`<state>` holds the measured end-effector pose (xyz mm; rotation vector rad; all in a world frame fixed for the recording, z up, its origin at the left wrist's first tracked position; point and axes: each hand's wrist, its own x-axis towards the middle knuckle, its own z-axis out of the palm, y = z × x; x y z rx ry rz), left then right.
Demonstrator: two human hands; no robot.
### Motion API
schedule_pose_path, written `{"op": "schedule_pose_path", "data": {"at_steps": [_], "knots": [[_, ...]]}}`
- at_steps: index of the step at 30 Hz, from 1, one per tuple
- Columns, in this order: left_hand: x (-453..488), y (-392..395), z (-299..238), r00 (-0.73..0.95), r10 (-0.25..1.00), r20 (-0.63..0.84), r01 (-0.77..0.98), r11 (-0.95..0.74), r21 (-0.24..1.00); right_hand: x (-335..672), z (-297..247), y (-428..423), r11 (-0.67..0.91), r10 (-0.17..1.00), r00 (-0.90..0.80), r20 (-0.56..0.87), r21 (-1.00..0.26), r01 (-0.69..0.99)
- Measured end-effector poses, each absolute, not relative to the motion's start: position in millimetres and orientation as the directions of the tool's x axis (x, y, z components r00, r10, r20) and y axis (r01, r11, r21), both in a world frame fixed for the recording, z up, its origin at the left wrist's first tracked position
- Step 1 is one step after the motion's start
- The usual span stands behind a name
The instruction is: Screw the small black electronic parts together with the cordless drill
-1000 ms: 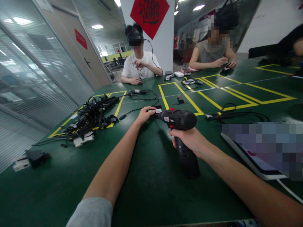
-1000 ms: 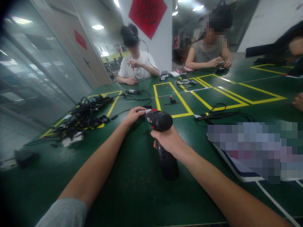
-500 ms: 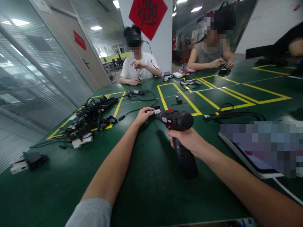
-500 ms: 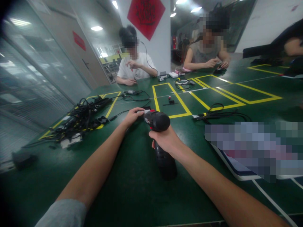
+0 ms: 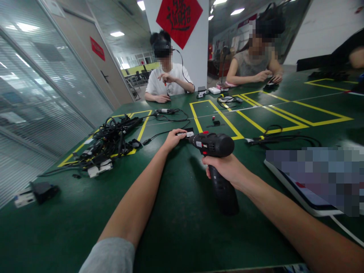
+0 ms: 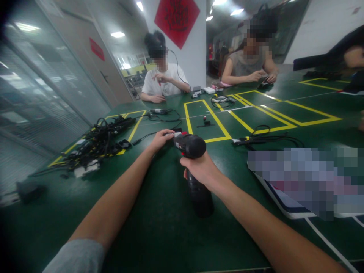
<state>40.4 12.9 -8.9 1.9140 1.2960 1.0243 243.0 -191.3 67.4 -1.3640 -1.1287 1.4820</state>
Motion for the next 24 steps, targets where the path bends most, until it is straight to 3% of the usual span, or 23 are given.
{"op": "schedule_pose_path", "data": {"at_steps": [24], "knots": [[39.9,16.2,-12.2,0.224,0.936,0.270,0.441,-0.345,0.829,242.9,64.0,-190.1,-0.255,0.963,-0.094,-0.254,-0.967,0.004]]}}
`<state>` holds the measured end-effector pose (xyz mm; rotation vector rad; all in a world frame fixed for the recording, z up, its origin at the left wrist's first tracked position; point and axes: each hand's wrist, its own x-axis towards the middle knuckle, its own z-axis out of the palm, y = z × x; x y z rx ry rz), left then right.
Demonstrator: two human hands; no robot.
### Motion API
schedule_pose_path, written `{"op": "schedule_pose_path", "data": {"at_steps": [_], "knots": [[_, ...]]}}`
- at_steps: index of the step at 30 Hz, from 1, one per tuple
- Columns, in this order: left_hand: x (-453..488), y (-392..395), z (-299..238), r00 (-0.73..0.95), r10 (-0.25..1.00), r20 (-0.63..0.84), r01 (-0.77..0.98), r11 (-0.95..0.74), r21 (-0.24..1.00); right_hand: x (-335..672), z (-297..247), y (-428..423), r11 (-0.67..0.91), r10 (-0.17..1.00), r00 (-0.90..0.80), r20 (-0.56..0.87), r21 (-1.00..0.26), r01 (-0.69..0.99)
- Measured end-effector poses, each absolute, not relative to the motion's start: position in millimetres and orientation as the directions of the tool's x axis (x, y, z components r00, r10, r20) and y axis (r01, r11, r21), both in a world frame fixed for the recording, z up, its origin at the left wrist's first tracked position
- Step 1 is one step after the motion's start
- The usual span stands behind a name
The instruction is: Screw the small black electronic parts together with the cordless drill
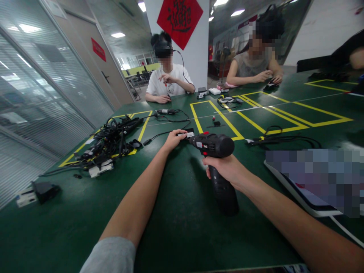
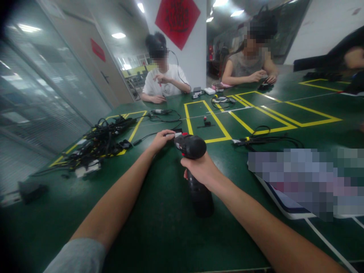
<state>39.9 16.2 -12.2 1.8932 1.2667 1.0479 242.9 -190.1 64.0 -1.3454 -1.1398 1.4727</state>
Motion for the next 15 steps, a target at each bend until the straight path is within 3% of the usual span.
{"op": "schedule_pose_path", "data": {"at_steps": [15], "knots": [[42.2,8.9,-5.8,0.212,0.944,0.252,0.472,-0.325,0.819,243.4,65.7,-191.5,-0.256,0.962,-0.101,-0.254,-0.967,-0.001]]}}
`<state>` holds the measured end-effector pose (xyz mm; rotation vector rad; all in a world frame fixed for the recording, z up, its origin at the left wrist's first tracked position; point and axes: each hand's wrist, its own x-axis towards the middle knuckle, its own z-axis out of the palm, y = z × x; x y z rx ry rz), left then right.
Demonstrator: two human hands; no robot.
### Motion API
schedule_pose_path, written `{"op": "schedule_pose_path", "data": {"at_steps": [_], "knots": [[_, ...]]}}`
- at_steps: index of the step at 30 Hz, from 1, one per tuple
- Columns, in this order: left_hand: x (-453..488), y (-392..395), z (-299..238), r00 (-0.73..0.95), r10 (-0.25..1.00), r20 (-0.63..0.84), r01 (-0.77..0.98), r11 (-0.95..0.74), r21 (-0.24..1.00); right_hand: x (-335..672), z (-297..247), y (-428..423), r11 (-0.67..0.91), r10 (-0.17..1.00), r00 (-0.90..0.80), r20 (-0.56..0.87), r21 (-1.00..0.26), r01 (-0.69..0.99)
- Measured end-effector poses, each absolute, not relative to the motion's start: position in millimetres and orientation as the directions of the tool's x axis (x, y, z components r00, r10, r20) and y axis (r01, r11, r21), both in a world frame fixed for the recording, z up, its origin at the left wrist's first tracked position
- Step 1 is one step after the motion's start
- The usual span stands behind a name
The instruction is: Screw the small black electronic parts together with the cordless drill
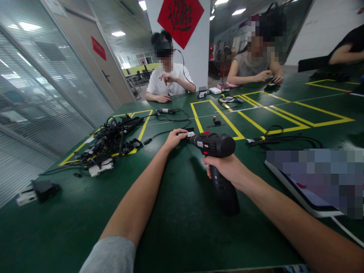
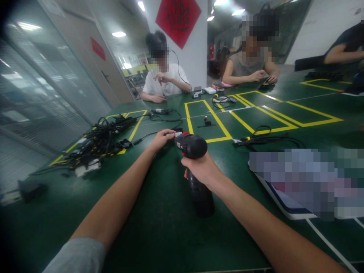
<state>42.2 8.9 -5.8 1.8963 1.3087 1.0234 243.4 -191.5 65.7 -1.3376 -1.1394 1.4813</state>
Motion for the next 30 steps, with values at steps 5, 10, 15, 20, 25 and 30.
{"op": "schedule_pose_path", "data": {"at_steps": [5,10,15,20,25,30], "knots": [[41.6,10.3,-7.7,0.219,0.943,0.252,0.464,-0.328,0.823,243.7,65.5,-191.4,-0.257,0.962,-0.097,-0.256,-0.966,0.003],[42.6,8.3,-5.8,0.229,0.935,0.272,0.460,-0.350,0.816,243.7,64.5,-190.9,-0.258,0.962,-0.095,-0.258,-0.966,0.002],[41.9,10.0,-7.0,0.228,0.936,0.269,0.463,-0.347,0.816,243.3,66.3,-192.1,-0.258,0.962,-0.087,-0.258,-0.966,0.008],[39.4,16.0,-12.2,0.237,0.934,0.267,0.457,-0.350,0.818,243.0,66.4,-191.6,-0.237,0.966,-0.105,-0.236,-0.972,0.004],[38.9,15.8,-12.2,0.237,0.931,0.277,0.464,-0.359,0.810,242.5,66.4,-191.4,-0.257,0.962,-0.094,-0.258,-0.966,0.024],[39.5,14.2,-10.8,0.230,0.935,0.270,0.464,-0.349,0.814,242.9,66.4,-191.6,-0.253,0.962,-0.097,-0.253,-0.967,0.017]]}}
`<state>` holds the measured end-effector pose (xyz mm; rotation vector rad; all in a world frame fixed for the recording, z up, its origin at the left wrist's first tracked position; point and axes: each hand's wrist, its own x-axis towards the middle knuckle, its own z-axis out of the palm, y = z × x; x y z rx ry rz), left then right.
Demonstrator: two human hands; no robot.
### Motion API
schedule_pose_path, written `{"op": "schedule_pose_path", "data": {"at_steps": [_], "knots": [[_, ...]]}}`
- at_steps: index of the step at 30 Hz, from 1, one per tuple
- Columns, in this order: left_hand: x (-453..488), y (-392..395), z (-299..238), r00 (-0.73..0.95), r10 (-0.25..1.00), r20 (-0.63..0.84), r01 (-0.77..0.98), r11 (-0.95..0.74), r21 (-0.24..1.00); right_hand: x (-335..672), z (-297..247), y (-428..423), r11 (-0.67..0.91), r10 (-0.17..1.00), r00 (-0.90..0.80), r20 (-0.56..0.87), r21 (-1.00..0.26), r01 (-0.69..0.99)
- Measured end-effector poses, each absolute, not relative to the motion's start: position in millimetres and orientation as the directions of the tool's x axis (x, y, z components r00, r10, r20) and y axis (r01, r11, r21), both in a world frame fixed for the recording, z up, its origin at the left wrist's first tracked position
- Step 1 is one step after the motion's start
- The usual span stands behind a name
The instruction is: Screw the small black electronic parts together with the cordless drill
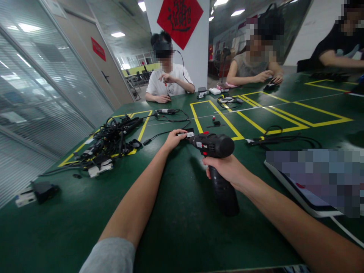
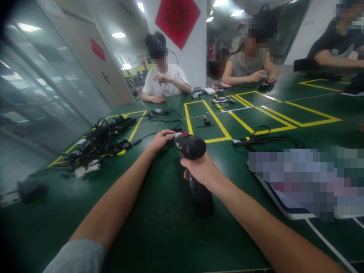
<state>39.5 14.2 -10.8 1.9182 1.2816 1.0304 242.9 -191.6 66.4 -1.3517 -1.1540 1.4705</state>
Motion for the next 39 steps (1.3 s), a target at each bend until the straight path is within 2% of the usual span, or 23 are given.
{"op": "schedule_pose_path", "data": {"at_steps": [13,32,39], "knots": [[40.1,15.5,-12.2,0.227,0.942,0.245,0.442,-0.324,0.836,242.4,66.3,-191.4,-0.267,0.959,-0.094,-0.267,-0.964,0.017],[38.6,16.5,-11.9,0.242,0.930,0.278,0.475,-0.363,0.802,243.7,66.1,-191.3,-0.275,0.955,-0.114,-0.274,-0.961,0.001],[39.2,15.3,-11.5,0.249,0.924,0.291,0.470,-0.378,0.798,244.4,59.8,-184.4,-0.125,0.991,-0.055,-0.125,-0.992,0.008]]}}
